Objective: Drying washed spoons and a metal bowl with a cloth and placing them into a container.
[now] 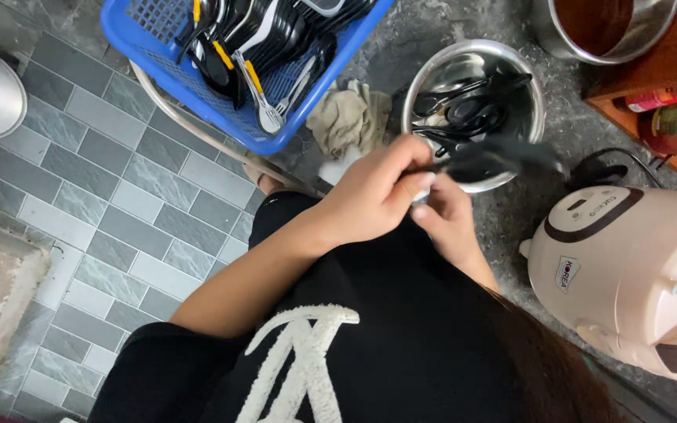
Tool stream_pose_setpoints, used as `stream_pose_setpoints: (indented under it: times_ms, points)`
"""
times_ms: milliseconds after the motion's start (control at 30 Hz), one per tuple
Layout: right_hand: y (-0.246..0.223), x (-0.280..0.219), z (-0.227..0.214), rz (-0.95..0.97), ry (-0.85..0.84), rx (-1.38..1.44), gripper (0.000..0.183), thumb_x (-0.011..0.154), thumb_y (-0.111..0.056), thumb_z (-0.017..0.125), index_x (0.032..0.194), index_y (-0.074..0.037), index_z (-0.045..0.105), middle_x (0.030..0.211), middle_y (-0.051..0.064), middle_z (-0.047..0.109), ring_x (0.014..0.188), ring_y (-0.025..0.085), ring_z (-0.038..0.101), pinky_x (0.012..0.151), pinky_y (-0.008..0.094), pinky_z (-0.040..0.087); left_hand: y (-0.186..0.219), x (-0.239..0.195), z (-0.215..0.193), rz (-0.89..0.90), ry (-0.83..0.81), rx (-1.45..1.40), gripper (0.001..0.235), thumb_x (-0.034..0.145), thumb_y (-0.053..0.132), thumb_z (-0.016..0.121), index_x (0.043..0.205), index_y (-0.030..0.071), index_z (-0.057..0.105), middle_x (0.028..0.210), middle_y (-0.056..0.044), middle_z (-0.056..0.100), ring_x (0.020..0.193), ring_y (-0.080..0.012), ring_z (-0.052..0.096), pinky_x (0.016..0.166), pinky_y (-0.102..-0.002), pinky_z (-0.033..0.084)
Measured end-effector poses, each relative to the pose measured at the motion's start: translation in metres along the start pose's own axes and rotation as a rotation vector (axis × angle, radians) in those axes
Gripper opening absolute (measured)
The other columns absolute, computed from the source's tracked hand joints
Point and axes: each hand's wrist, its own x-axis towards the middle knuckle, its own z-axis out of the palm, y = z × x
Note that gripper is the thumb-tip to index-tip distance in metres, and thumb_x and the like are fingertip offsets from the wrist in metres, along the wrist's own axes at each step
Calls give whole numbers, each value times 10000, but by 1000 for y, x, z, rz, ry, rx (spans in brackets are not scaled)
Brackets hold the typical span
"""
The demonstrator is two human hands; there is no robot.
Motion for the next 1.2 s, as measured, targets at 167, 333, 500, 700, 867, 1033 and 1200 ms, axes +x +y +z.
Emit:
stream_pose_setpoints:
  times_ms: [167, 333, 500, 700, 867, 1033, 1200]
  points:
    - [7, 12, 3, 122, -97, -31, 234, 957, -98, 706, 1142, 46, 703, 1051, 42, 721, 967, 83, 642, 884, 256, 523, -5, -1, -11, 123, -94, 87, 166, 1020, 112, 640, 1138, 70, 531, 997, -139, 663, 944, -351, 689, 803, -400, 527]
    - [-2, 19, -5, 285, 99, 70, 205, 1006, -138, 608, 1059, 25, 721, 943, 104, 745, 827, 173, 713, 812, 328, 597, -18, -3, -20, -91, 216, 205, 166, 1028, 149, 642, 1127, 60, 543, 912, -140, 685, 805, -318, 715, 696, -382, 552]
    - [-25, 44, -34, 214, 373, 173, 167, 1036, -146, 567, 962, -30, 661, 896, 85, 698, 785, 190, 700, 742, 349, 623, -14, -5, -27, -225, 180, 125, 125, 1037, 165, 625, 1066, 69, 550, 751, -80, 677, 637, -195, 702, 585, -334, 539]
    - [-52, 58, -53, -59, 447, -424, 139, 1146, -129, 637, 1107, -7, 691, 946, 73, 692, 789, 118, 629, 710, 262, 506, -13, -11, -1, -563, -112, -20, 175, 991, 226, 631, 1013, 53, 624, 639, -47, 636, 467, -128, 618, 443, -302, 479]
    - [-102, 45, 4, -206, 0, -1013, 230, 984, -84, 703, 1206, -30, 733, 1012, 111, 716, 750, 193, 680, 661, 287, 532, -46, -17, 22, -629, -215, -200, 254, 1021, 242, 594, 1028, -11, 621, 588, -49, 595, 453, -130, 601, 451, -292, 493]
    - [-106, 34, 14, -351, -201, -894, 292, 945, -178, 740, 1177, -4, 717, 1273, 177, 700, 1115, 277, 689, 902, 353, 556, -54, -19, 17, -521, -105, -519, 305, 1037, 185, 531, 1243, -38, 560, 618, -11, 549, 477, -122, 553, 462, -294, 505]
    - [-47, 13, -8, -204, 193, -333, 174, 1132, -138, 634, 1257, -17, 622, 1187, 116, 642, 1046, 210, 621, 922, 342, 537, -53, -23, 17, -580, -50, -605, 334, 1025, 189, 540, 1282, -25, 545, 564, 0, 490, 441, -106, 502, 445, -286, 473]
